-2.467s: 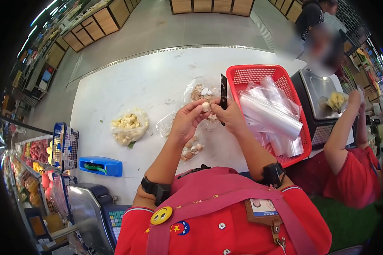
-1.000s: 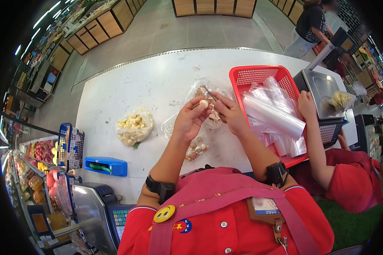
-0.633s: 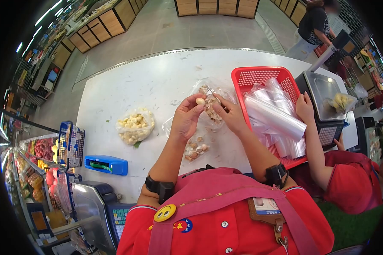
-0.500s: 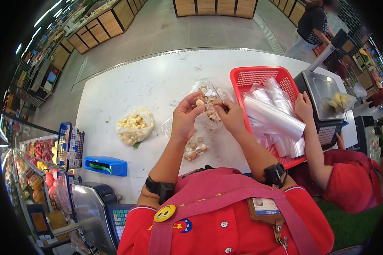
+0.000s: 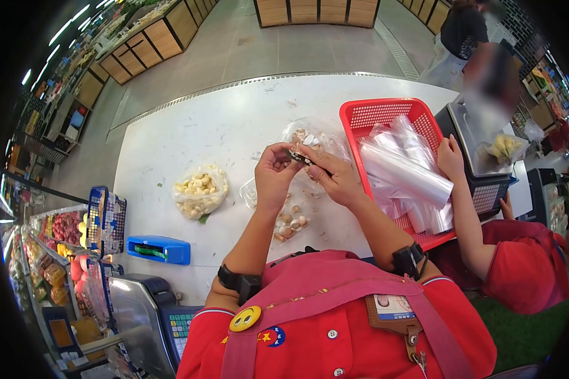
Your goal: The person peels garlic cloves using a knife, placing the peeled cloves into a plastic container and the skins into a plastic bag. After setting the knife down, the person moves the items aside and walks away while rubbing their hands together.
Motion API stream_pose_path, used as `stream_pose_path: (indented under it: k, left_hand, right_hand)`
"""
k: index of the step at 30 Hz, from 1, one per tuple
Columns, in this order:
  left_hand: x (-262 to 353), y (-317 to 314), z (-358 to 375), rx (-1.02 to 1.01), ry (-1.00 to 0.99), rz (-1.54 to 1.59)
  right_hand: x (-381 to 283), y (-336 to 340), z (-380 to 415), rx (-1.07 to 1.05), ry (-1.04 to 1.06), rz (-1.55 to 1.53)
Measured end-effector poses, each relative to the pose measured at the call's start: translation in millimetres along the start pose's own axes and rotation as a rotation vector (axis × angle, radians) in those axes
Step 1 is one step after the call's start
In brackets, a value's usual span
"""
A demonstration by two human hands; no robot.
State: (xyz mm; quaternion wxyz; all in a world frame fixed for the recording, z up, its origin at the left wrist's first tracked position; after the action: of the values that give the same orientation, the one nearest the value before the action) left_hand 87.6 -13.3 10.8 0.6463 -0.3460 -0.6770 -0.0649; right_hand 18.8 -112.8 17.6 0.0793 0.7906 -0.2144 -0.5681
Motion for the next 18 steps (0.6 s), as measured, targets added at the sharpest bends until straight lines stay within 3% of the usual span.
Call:
stream_pose_path:
  k: [8, 11, 13, 16, 18]
  left_hand:
    - [0.7, 0.4, 1.8, -0.004, -0.063, -0.034]
    - [-5.9, 2.5, 1.8, 0.004, -0.056, 0.015]
    - [-7.1, 3.2, 1.3, 0.005, -0.062, 0.030]
    - [-12.9, 6.1, -0.4, 0.014, -0.001, 0.159]
    - [-16.7, 4.9, 0.8, 0.004, 0.068, 0.213]
  right_hand:
    - [3.9, -4.6, 0.1, -0.071, -0.049, 0.018]
    - [1.8, 4.0, -0.2, 0.067, 0.092, -0.123]
    - [43.9, -6.1, 10.9, 0.001, -0.529, -0.682]
    - [59.1, -1.2, 8.2, 0.029, -0.597, -0.527]
    - [56.7, -4.8, 2.2, 0.068, -0.306, -0.462]
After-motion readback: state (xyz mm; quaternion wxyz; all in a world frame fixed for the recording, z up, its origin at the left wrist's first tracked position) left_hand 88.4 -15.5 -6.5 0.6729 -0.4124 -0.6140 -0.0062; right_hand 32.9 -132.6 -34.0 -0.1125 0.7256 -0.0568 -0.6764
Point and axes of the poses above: each hand's wrist, its own z-axis away from the middle knuckle, its own y-axis out of the back of the hand, x = y × z, the point moved 8 cm from there along -z, towards the middle knuckle, and after that the axes turned 4 degrees about -x, right-handed, at the moved point
